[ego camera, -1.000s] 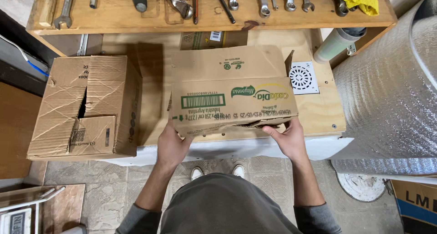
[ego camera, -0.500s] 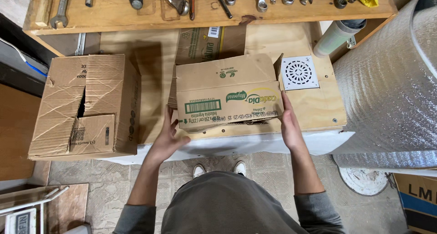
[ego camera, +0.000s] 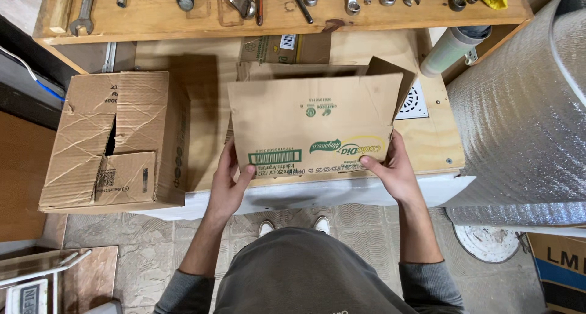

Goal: The person folds multiple cardboard boxes on a wooden workbench. They flatten each box, tuck flaps, and stack them. The person handles boxes of different sizes and brands, repeating the folding process for each one.

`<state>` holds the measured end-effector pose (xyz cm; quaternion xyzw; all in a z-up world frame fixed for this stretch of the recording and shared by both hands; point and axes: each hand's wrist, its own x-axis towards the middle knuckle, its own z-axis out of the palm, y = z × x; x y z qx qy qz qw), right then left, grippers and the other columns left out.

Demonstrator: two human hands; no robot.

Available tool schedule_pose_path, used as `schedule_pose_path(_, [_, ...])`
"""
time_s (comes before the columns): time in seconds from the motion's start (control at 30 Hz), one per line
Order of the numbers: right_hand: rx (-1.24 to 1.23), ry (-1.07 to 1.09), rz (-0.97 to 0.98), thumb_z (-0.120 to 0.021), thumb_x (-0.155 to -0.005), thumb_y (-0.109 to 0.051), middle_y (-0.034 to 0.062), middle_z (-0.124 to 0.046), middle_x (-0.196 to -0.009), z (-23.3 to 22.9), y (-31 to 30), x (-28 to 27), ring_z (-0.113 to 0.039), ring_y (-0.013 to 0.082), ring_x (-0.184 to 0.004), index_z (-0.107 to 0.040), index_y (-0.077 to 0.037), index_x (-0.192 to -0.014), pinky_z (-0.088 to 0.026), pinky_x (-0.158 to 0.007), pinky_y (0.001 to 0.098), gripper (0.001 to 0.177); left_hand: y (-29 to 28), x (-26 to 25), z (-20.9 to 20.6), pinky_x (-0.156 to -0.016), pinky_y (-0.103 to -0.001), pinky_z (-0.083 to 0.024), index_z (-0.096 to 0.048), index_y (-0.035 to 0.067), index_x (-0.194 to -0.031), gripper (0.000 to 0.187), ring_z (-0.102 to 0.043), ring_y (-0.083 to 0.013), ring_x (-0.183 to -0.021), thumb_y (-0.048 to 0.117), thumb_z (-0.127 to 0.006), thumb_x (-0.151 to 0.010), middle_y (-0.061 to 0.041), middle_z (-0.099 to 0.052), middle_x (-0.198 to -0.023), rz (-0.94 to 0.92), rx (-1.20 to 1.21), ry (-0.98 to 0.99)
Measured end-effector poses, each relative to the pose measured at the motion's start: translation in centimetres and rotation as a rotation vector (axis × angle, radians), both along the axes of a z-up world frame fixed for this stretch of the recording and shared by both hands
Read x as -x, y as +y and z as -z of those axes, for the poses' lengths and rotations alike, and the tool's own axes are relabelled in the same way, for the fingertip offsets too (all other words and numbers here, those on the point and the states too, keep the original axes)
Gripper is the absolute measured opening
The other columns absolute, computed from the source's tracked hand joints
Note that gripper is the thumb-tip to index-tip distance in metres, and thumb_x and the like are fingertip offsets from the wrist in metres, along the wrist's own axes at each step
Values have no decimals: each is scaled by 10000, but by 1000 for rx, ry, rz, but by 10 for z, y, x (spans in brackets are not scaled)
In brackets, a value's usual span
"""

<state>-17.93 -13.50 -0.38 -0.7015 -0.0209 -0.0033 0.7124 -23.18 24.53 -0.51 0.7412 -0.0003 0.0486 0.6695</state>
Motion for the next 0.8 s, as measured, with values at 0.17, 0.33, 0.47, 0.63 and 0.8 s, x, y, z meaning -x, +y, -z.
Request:
schedule_pose_path(0.17, [184, 41, 11, -852, -747, 15, 208, -571, -1320, 42, 15, -10, -560, 360, -1209, -365, -52, -1487, -457, -1035, 547, 889, 3, -2, 43, -1211, -596, -257, -139, 10, -1617, 849, -277, -480, -1475, 97, -654, -947, -309, -325, -1596, 67, -152, 7])
schedule_pose_path(0.33, [408, 168, 28, -821, -815, -45, 232, -673, -1232, 96, 4, -9, -647, 439, -1153, -520, -6, -1327, -553, -973, 560, 595, 23, -8, 107, -938, -602, -519, -77, 42, -1651, 835, -618, -518, -1154, 89, -565, -975, -333, -655, -1176, 97, -410, 256])
schedule_pose_path(0.47, [302, 54, 50, -637, -850, 131, 263, -583, -1352, 119, -60, -16, -549, 436, -1285, -492, 12, -1441, -453, -1085, 562, 620, 42, -3, 71, -954, -489, -535, -369, 106, -1562, 609, -609, -339, -1053, -7, -540, -988, -250, -600, -1384, -47, -396, 230])
schedule_pose_path(0.63, [434, -214, 329, -537, -907, 201, 276, -657, -1256, -23, -31, -16, -648, 433, -1142, -600, 67, -1270, -546, -940, 503, 392, 29, -21, -24, -908, -515, -586, -676, 5, -1276, 309, -682, -431, -1072, -20, -579, -984, -254, -714, -1152, -206, -356, -82])
schedule_pose_path(0.8, [696, -740, -110, -717, -948, -157, 115, -737, -1125, -120, 47, -39, -692, 334, -1052, -738, -71, -1168, -550, -916, 447, 236, -16, -77, -63, -809, -471, -598, -726, 52, -1119, 178, -747, -366, -874, 109, -601, -1007, -176, -771, -959, 387, -535, -467])
